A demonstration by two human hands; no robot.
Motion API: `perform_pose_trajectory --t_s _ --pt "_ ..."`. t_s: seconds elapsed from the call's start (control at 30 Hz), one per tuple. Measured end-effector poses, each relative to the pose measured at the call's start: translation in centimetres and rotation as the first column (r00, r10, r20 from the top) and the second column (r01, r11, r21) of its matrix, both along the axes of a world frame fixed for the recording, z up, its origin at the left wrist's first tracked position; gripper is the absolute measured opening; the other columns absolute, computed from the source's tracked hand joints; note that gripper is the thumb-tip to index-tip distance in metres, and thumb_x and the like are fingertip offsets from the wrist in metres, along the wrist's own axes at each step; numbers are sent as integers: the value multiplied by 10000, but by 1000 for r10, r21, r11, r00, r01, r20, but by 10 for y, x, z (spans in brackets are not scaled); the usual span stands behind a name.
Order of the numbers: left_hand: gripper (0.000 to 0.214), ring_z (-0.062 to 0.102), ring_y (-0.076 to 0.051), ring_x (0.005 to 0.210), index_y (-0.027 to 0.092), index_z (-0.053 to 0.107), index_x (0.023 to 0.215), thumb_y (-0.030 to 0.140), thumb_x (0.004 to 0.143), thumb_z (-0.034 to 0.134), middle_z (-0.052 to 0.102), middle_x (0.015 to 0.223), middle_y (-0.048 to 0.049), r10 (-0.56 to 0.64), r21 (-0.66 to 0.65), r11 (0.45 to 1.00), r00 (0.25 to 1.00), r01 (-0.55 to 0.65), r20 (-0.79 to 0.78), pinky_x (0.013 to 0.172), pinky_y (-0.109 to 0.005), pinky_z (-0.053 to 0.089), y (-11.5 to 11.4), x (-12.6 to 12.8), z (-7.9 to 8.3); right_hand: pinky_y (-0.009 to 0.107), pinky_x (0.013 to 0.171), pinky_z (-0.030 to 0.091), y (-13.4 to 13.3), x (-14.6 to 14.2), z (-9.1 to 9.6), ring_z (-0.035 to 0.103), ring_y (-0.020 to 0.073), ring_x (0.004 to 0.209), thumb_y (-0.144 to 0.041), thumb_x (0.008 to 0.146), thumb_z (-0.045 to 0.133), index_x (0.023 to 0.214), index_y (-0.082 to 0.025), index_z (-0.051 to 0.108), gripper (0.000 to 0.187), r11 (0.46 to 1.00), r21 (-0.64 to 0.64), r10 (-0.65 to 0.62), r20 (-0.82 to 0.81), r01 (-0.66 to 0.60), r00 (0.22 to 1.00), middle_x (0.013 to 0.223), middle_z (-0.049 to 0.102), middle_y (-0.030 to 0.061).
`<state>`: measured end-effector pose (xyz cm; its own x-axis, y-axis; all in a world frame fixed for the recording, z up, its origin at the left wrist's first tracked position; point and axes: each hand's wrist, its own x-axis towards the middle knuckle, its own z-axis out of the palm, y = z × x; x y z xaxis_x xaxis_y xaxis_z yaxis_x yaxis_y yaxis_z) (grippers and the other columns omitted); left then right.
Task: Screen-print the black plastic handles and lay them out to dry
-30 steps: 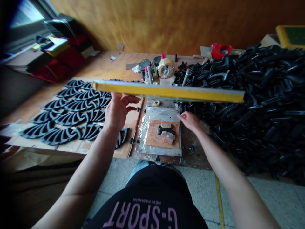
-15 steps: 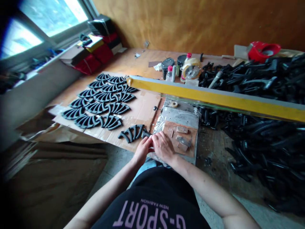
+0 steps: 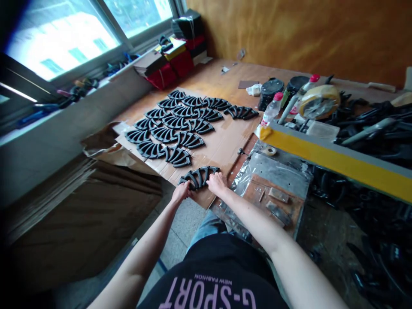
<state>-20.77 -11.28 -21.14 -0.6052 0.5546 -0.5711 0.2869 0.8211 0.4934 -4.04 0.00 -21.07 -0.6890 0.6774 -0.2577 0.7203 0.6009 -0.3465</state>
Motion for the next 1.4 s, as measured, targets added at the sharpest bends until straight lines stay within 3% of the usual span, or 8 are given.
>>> perform_pose_trajectory --t_s 0.2,0.4,0.5,0.67,0.83,1.03,1.2,1.4 --pt "457 665 -314 944 183 658 887 576 883 426 716 880 -158 -2 -28 1000 986 -3 -165 817 -405 483 -3 9 8 369 848 459 12 3 9 542 269 1060 -299 916 546 1067 -190 662 219 998 38 47 -23 -46 999 1088 620 146" --pt "411 522 -270 1237 199 610 1249 392 960 390 584 1345 -130 -119 283 914 861 289 -494 1061 -406 373 -8 50 3 381 845 475 -10 -11 23 447 279 1154 -300 940 502 1195 -253 597 276 987 47 157 -74 -154 985 1232 541 125" --pt "448 531 -253 1246 160 567 1314 344 984 327 600 1340 -130 -18 349 919 905 183 -425 1094 -430 356 -4 49 -6 428 850 471 -28 -27 22 433 303 1179 -412 942 495 1296 -284 530 378 990 -11 138 -13 -138 990 1327 484 126" --pt "468 551 -224 1250 142 576 1297 369 988 308 613 1335 -127 168 423 903 966 -71 -197 1092 -380 390 -5 35 -18 598 904 398 -44 -57 12 385 422 1251 -475 912 508 1257 -170 566 465 1000 -14 -17 82 18 997 1360 459 211" --pt "468 584 -227 1202 139 609 1250 384 984 313 642 1284 -142 187 504 861 964 -69 -187 1078 -398 404 -1 46 -24 585 916 376 -35 -65 1 406 397 1242 -285 981 352 1131 -181 637 339 998 64 5 21 -6 1000 1260 549 174" --pt "426 525 -227 1253 168 603 1236 363 982 322 624 1294 -128 163 588 809 961 -1 -223 1099 -450 353 12 79 -23 499 907 389 -9 -41 2 443 327 1177 -221 985 326 1095 -204 638 332 992 112 58 -8 -57 998 1166 594 142" --pt "441 437 -240 1323 149 600 1248 369 989 318 521 1410 -159 31 614 771 954 166 -297 1115 -466 312 71 77 -10 415 913 388 47 -31 17 457 283 1139 -265 983 361 1171 -251 610 312 983 147 -95 -106 110 990 1204 588 113" --pt "416 429 -200 1356 148 594 1239 310 994 300 577 1370 -134 -271 675 629 923 386 -274 1151 -412 276 214 48 16 404 915 382 163 -41 25 468 299 1138 -310 977 355 1170 -216 619 340 887 159 -415 -138 434 899 1206 586 134"
